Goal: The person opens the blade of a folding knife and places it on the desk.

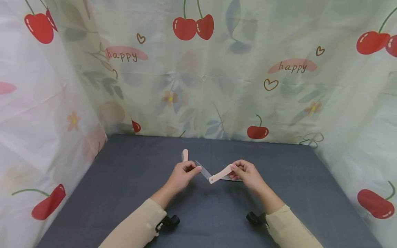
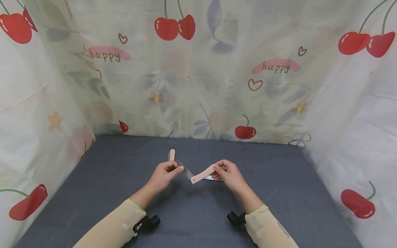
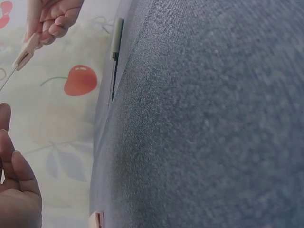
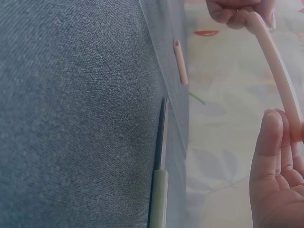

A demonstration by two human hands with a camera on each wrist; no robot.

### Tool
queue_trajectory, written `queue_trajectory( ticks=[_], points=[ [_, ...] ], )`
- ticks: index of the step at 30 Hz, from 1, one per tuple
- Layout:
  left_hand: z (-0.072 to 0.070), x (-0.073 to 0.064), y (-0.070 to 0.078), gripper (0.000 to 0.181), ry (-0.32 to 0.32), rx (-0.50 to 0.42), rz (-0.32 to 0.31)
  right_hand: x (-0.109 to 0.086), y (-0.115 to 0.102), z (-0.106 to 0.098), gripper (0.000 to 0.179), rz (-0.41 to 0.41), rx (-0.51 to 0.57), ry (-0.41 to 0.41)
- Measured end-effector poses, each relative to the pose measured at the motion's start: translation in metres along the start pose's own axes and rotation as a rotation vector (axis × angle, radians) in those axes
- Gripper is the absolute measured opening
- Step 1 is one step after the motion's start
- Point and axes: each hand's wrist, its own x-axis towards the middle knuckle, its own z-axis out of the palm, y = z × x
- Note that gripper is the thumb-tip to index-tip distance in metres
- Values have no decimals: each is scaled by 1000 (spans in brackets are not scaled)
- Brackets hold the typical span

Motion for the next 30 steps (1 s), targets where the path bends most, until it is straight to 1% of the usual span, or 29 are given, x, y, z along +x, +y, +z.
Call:
queue_trajectory(
  ticks=[9,13,15,18,22,27,30],
  points=[
    [-2,-2,-7,16,34,0,-12,-1,4,-1,25,23,20,-4],
    [-2,-2,-7,14,37,-30,-32,0,7,-1,24,28,42,-3],
    [-2,-1,-7,13,24,-48,-45,1,7,-1,24,33,51,-7],
    [-4,0,-5,13,-26,-67,-81,2,7,-1,23,44,60,-22],
    [-7,1,0,12,-115,-51,-130,4,7,-4,24,55,27,-87],
    [-12,3,6,12,-168,-2,-194,5,2,-10,23,79,-92,-228],
    [-16,4,10,18,-203,17,-226,5,-1,-12,22,94,-141,-307]
  ],
)
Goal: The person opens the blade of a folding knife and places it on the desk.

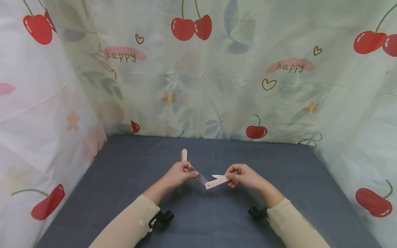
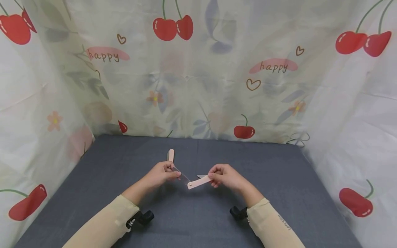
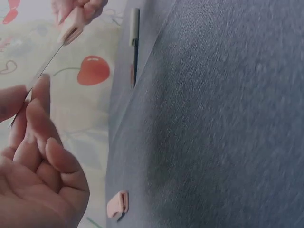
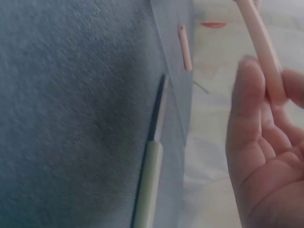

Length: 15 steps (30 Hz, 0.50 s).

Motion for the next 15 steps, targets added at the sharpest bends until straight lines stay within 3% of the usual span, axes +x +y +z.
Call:
queue_trajectory(
  ticks=[4,8,15],
  points=[
    [-5,-1,1,25,-47,18,-22,-1,-3,-1,20,2,-16,-42],
    [-8,1,0,20,-58,3,-27,0,-5,-1,21,4,-11,5],
    [-9,5,3,20,34,-135,-8,2,-8,2,21,6,102,168]
  ],
)
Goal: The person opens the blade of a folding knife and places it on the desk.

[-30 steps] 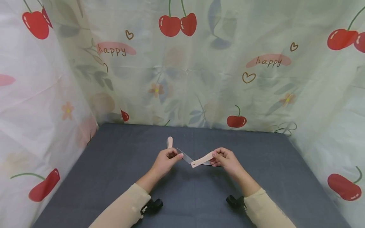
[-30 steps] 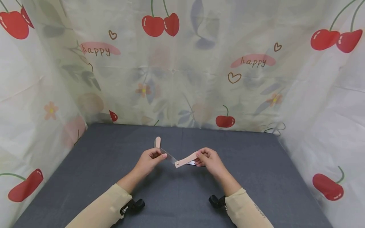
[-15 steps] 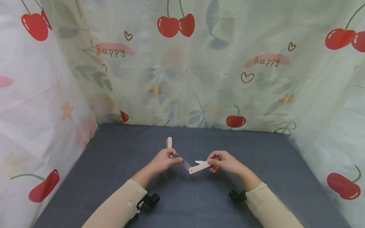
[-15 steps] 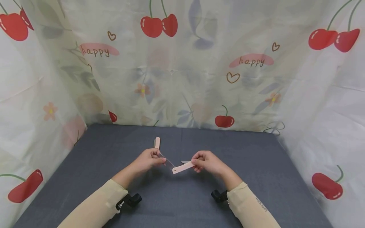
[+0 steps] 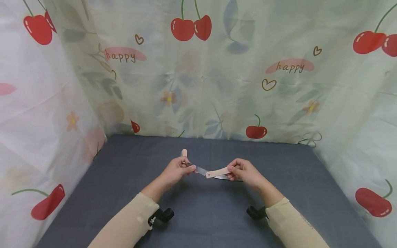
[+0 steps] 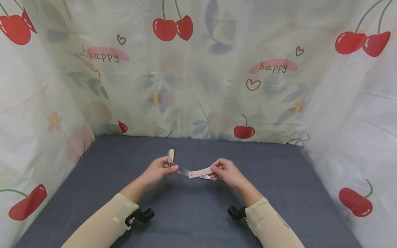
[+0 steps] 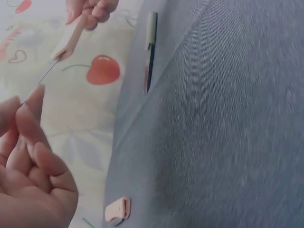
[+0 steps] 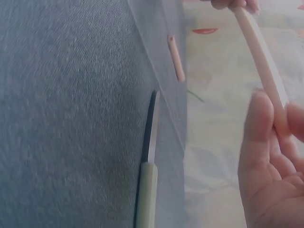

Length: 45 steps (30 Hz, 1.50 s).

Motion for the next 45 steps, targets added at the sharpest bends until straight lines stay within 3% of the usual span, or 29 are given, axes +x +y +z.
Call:
queue_trajectory(
  ticks=[5,13,17,20,28,38,45],
  points=[
    [6,2,-1,19,103,-123,-7,3,1,2,20,11,110,86],
    [19,5,-7,21,254,-271,-1,7,8,9,16,-27,265,160],
    [23,7,-10,27,295,-356,0,9,10,12,12,-40,322,170],
    [23,7,-12,27,298,-352,-7,10,11,11,12,-30,319,165],
    [10,6,-10,17,219,-179,-33,9,9,3,19,18,201,121],
    [0,2,-12,12,30,0,-42,5,10,-8,18,37,72,10],
    [-6,-3,-11,15,-108,49,-53,2,10,-12,24,47,-9,-62]
  ],
)
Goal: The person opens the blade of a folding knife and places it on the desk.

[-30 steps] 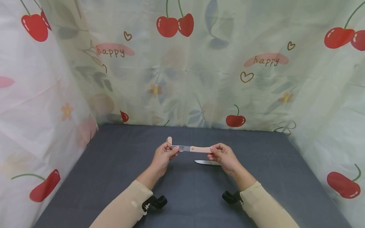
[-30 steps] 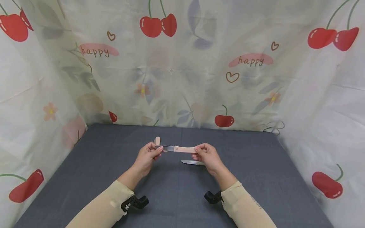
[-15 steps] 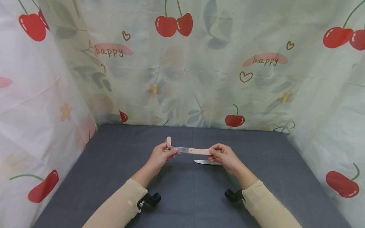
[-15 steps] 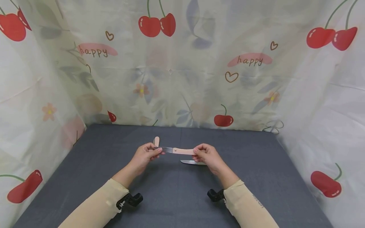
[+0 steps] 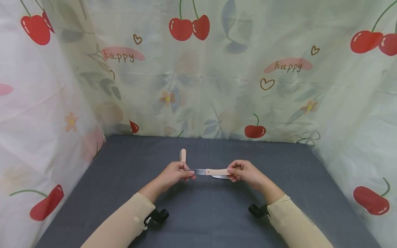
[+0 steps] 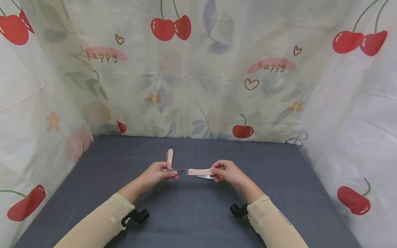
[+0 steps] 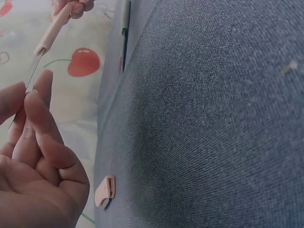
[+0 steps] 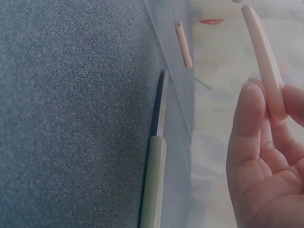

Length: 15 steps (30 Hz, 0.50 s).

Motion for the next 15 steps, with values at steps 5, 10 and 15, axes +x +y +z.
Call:
queue_trajectory(
  ticks=[5,10,15],
  points=[
    [-1,1,0,14,0,19,8,1,-1,1,23,7,12,6],
    [4,7,-4,13,88,24,29,8,-1,0,20,19,50,51],
    [11,15,-7,14,195,-1,31,16,-1,-2,18,42,94,84]
  ],
)
